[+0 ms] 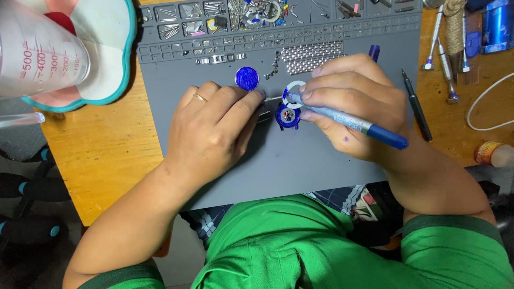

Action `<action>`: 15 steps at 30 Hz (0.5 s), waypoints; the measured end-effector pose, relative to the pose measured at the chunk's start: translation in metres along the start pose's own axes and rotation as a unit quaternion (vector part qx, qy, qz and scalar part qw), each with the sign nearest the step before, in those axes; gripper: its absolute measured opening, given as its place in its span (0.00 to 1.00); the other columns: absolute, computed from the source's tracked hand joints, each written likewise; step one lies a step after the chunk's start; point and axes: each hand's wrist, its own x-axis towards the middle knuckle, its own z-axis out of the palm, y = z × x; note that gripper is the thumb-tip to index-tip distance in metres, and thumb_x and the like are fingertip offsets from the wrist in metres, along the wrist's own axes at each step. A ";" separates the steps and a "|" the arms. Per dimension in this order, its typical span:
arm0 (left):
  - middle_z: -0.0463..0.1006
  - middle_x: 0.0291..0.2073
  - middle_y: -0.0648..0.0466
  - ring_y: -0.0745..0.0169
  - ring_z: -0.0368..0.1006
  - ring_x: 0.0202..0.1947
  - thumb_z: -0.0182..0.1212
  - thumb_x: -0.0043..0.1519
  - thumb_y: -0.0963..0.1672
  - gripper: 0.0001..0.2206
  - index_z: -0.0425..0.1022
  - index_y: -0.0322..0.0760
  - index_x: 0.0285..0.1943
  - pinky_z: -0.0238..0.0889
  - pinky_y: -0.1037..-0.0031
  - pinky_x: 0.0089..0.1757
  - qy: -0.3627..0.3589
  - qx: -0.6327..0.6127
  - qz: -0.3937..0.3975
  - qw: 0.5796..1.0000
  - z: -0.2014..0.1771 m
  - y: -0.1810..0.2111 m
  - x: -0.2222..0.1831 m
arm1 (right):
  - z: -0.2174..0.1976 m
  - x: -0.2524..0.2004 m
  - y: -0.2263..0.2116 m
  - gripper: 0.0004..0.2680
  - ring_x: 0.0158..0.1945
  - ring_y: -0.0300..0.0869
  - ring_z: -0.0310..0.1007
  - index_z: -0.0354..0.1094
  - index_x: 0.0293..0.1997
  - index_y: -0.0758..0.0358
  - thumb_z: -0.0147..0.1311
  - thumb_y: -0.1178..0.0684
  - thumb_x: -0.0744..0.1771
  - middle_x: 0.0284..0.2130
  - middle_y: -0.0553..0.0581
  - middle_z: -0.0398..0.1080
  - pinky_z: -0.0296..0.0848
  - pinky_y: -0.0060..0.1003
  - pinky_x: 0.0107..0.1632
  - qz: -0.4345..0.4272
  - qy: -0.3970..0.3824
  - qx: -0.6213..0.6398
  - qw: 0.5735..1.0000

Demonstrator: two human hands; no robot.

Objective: Cleaning and coloring the edges of a small blue watch strap component using a marker.

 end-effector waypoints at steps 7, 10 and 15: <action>0.66 0.26 0.52 0.56 0.57 0.23 0.51 0.56 0.40 0.04 0.67 0.34 0.38 0.48 0.71 0.26 -0.006 0.001 0.003 1.000 0.000 0.000 0.000 | 0.001 0.000 0.001 0.05 0.35 0.55 0.65 0.61 0.31 0.74 0.53 0.63 0.59 0.29 0.63 0.66 0.65 0.41 0.41 -0.014 -0.002 0.002 1.000; 0.66 0.26 0.52 0.56 0.57 0.23 0.51 0.56 0.40 0.04 0.67 0.33 0.37 0.47 0.72 0.25 0.000 0.000 0.004 1.000 0.000 0.000 0.000 | 0.000 -0.001 0.001 0.05 0.35 0.56 0.64 0.61 0.32 0.74 0.53 0.64 0.59 0.29 0.64 0.65 0.64 0.42 0.42 -0.001 -0.004 0.006 1.000; 0.66 0.25 0.52 0.56 0.56 0.22 0.52 0.57 0.40 0.04 0.67 0.33 0.37 0.47 0.72 0.25 0.002 -0.006 0.002 1.000 0.000 0.000 0.001 | -0.002 0.001 -0.002 0.05 0.35 0.56 0.64 0.61 0.30 0.75 0.53 0.64 0.59 0.28 0.64 0.65 0.64 0.41 0.42 0.002 -0.017 -0.003 1.000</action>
